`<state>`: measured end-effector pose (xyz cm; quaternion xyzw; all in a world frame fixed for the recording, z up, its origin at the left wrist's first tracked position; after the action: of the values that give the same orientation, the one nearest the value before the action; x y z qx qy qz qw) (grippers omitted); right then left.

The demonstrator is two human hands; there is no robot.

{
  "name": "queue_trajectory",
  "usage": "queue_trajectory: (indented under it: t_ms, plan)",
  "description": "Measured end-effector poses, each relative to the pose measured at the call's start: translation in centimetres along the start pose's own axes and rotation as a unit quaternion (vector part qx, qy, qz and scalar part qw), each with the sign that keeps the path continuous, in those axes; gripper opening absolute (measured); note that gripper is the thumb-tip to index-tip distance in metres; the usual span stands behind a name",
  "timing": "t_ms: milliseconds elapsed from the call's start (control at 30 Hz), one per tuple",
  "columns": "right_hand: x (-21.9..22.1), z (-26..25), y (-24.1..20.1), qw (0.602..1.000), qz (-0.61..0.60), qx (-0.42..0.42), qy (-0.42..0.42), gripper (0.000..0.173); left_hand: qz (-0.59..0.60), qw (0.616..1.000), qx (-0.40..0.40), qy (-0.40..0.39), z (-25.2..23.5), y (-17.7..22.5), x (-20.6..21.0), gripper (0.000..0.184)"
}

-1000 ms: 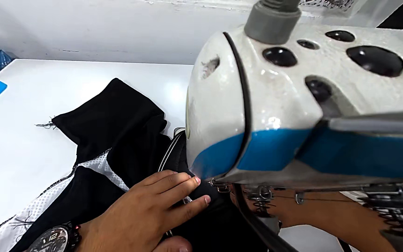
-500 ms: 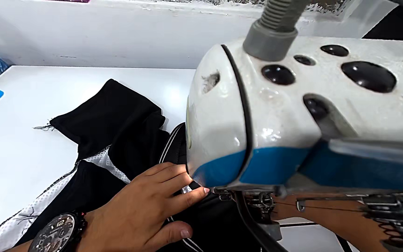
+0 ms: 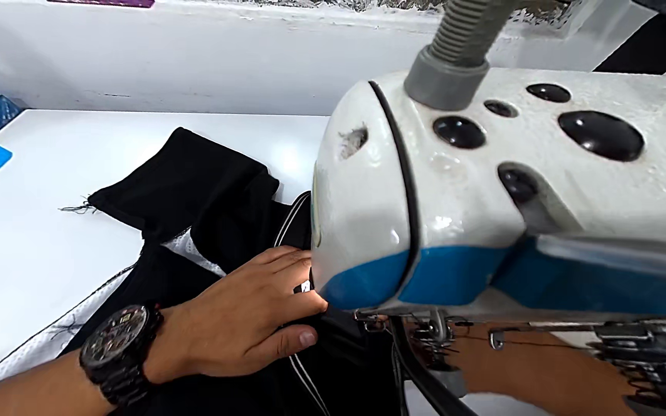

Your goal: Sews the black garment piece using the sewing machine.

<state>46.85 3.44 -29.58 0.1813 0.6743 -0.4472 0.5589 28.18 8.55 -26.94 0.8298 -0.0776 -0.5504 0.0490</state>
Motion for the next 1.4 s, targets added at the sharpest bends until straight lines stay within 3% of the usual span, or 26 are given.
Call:
queue_trajectory:
  t_ms: [100,233,600,767,900,1000,1033,1067,1133,1167,1267,1400]
  plan:
    - [0.6,0.6,-1.5,0.997,0.047,0.019,0.053,0.041,0.072,0.996,0.047,-0.005,-1.2,-2.0,-0.4,0.059]
    - [1.8,0.8,-1.8,0.995,0.068,0.042,0.064,0.048,0.115,0.989,0.092,-0.008,-2.4,-3.6,-0.5,0.053]
    - [1.1,0.7,-2.5,0.993,0.089,0.017,0.075,0.044,0.128,0.986,0.109,0.012,-2.3,-3.8,-0.7,0.048]
    - [-0.2,0.7,-3.2,0.99,0.094,0.022,0.099,0.036,0.133,0.984,0.119,0.026,-2.3,-3.5,-1.0,0.055]
    - [0.3,0.7,-3.1,0.983,0.097,-0.02,0.153,0.023,0.062,0.99,0.112,0.053,-1.3,-1.2,-2.1,0.074]
    - [-0.8,0.6,-3.4,0.986,0.082,-0.015,0.147,0.022,0.006,0.996,0.081,-0.038,-1.2,2.8,-1.6,0.088]
    - [-1.1,0.5,-3.3,0.986,0.067,-0.013,0.15,0.021,0.01,0.994,0.084,-0.063,-1.3,4.3,-0.9,0.087]
    - [-1.3,0.4,-3.2,0.987,0.053,-0.02,0.153,0.021,0.01,0.992,0.094,-0.079,-1.5,5.5,-0.2,0.074]
    - [-1.3,0.4,-3.3,0.983,0.072,-0.054,0.16,0.024,0.021,0.99,0.135,-0.032,-1.4,6.9,0.6,0.032]
    - [-1.3,0.2,-3.5,0.979,0.091,-0.065,0.173,0.025,0.037,0.988,0.15,0.011,-1.2,7.1,0.4,0.027]
    - [-1.0,-0.6,-4.7,0.948,0.175,-0.114,0.241,0.022,0.091,0.978,0.158,0.102,-0.5,8.1,-1.3,0.032]
    - [-0.7,-1.5,-6.0,0.916,0.209,-0.131,0.316,0.018,0.111,0.973,0.153,0.136,0.2,8.7,-1.9,0.052]
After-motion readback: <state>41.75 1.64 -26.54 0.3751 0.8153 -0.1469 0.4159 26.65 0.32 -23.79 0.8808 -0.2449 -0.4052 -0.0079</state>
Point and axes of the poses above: each hand's wrist, its own z-axis away from the middle knuckle, its own x-axis out of the palm, y = z × x, the point moved 7 cm from there along -z, towards the middle knuckle, and after that the axes turned 15 degrees about x, right-handed, at the moved point
